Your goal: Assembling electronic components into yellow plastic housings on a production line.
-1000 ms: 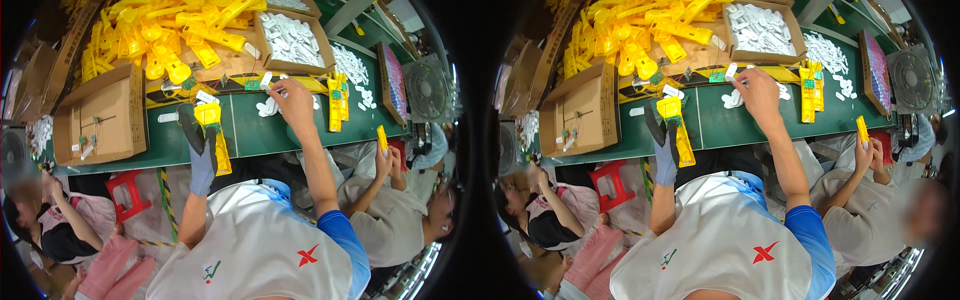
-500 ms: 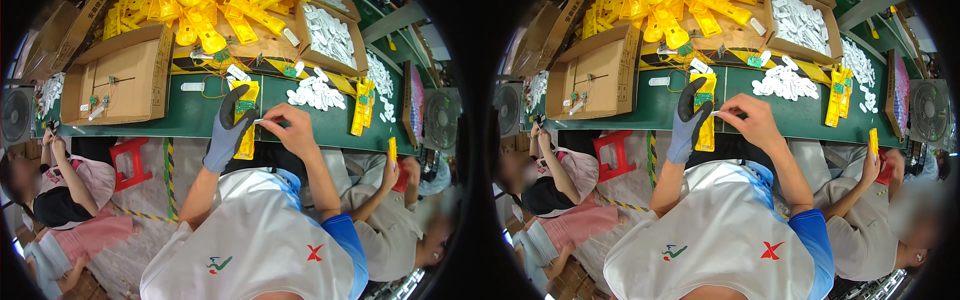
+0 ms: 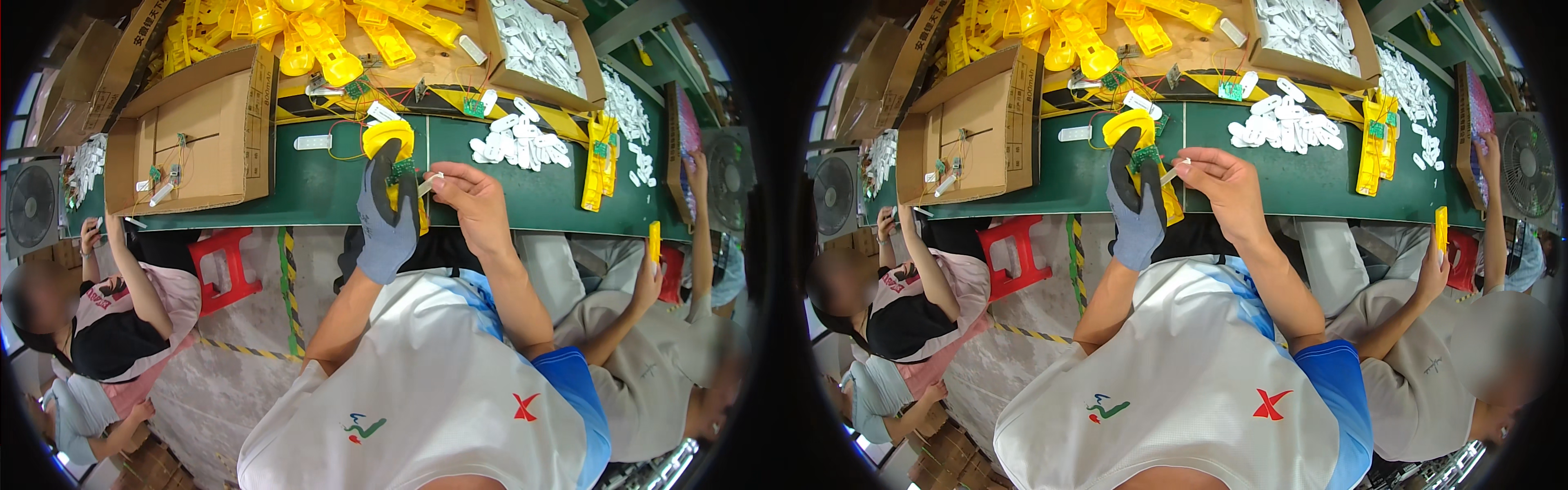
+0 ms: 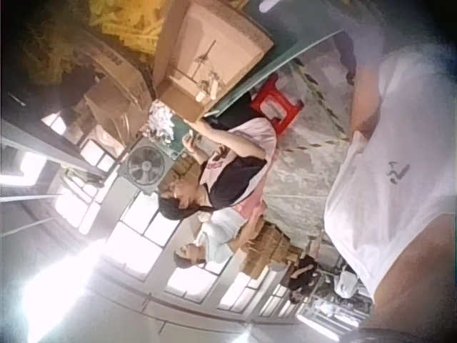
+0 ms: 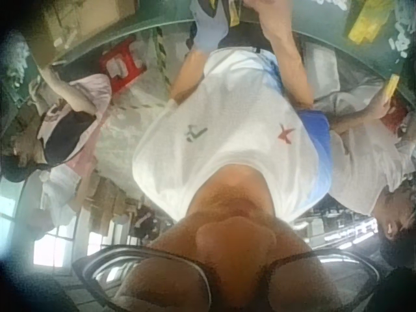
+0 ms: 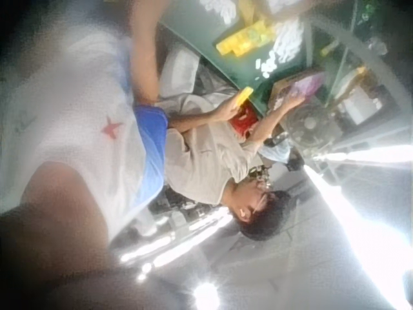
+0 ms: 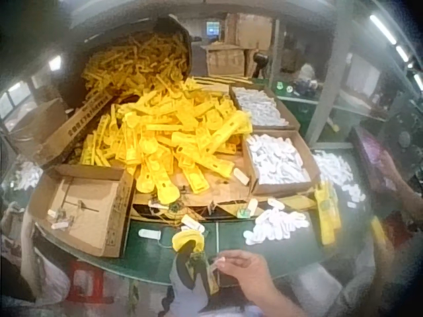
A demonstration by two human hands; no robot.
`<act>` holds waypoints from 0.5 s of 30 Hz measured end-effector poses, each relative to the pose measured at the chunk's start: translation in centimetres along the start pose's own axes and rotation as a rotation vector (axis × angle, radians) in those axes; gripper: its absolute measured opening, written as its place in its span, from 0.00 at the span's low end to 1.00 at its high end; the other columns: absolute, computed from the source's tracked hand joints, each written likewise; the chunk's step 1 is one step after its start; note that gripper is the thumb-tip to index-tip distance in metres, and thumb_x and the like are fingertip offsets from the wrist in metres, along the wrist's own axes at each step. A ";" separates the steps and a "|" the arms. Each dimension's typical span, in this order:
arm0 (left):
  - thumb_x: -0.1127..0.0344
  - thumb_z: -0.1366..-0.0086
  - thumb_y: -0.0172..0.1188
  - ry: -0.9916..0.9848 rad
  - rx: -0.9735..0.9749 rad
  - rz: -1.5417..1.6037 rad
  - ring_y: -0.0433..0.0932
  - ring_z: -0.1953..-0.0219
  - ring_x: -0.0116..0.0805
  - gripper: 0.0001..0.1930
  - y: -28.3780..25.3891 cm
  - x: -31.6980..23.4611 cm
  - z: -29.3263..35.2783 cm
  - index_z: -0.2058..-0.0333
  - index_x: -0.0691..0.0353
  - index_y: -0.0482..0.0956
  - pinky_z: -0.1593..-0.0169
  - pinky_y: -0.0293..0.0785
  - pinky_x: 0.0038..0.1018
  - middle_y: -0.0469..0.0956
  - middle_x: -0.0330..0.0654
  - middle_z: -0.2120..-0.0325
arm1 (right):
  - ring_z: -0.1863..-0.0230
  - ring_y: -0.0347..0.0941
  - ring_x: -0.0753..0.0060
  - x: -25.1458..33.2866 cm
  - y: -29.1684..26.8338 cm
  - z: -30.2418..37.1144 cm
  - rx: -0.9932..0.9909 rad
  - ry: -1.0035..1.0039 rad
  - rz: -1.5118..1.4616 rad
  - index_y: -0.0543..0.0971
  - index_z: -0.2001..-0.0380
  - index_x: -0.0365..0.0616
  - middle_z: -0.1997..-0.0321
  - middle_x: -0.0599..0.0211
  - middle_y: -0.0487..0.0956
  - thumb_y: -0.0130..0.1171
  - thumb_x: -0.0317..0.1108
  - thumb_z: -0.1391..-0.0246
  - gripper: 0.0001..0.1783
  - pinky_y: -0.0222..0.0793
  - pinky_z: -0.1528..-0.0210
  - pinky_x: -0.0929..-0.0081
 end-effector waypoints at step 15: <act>0.70 0.33 0.50 -0.241 0.105 0.158 0.78 0.59 0.42 0.15 0.3 0.6 -0.1 0.49 0.66 0.69 0.55 0.73 0.32 0.76 0.52 0.58 | 0.59 0.80 0.76 2.1 0.7 -1.4 0.092 -0.104 0.260 0.79 0.53 0.33 0.60 0.58 0.82 0.66 0.23 0.51 0.19 0.76 0.53 0.79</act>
Point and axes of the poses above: each hand's wrist, its own z-axis away from the middle knuckle, its own y-axis out of the palm, x = y × z, the point moved 3 cm from there along -z, towards the middle knuckle
